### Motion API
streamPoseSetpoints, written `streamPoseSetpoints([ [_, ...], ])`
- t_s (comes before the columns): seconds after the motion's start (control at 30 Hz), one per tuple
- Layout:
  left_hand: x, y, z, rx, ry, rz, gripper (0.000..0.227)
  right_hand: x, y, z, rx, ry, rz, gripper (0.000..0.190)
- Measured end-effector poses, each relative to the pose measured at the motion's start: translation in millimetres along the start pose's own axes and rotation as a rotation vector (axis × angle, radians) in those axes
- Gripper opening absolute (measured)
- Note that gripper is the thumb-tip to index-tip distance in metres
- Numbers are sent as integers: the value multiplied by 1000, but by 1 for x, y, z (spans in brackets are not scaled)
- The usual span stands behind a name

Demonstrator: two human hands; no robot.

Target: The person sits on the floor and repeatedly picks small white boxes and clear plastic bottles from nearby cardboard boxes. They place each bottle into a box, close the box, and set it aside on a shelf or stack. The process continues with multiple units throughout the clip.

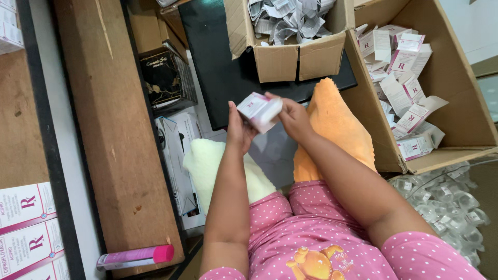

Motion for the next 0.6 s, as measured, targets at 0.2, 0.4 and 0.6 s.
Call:
streamPoseSetpoints([
  [0.2,-66,31,-29,869,865,-404,88,1,-5,2,-149,-46,-158,45],
  [0.4,-79,56,-35,895,978,-372,59,11,7,-9,-153,62,-122,40],
  [0.6,-54,32,-40,606,853,-449,16,22,5,-31,2,165,-193,50],
])
Point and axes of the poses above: each hand's wrist, its own x-axis towards the middle knuckle, its own y-axis out of the palm, z = x × y, the point moved 4 cm from there along x, towards the middle knuckle, and after that the axes turned 3 degrees about -y, right-handed, at the moved point
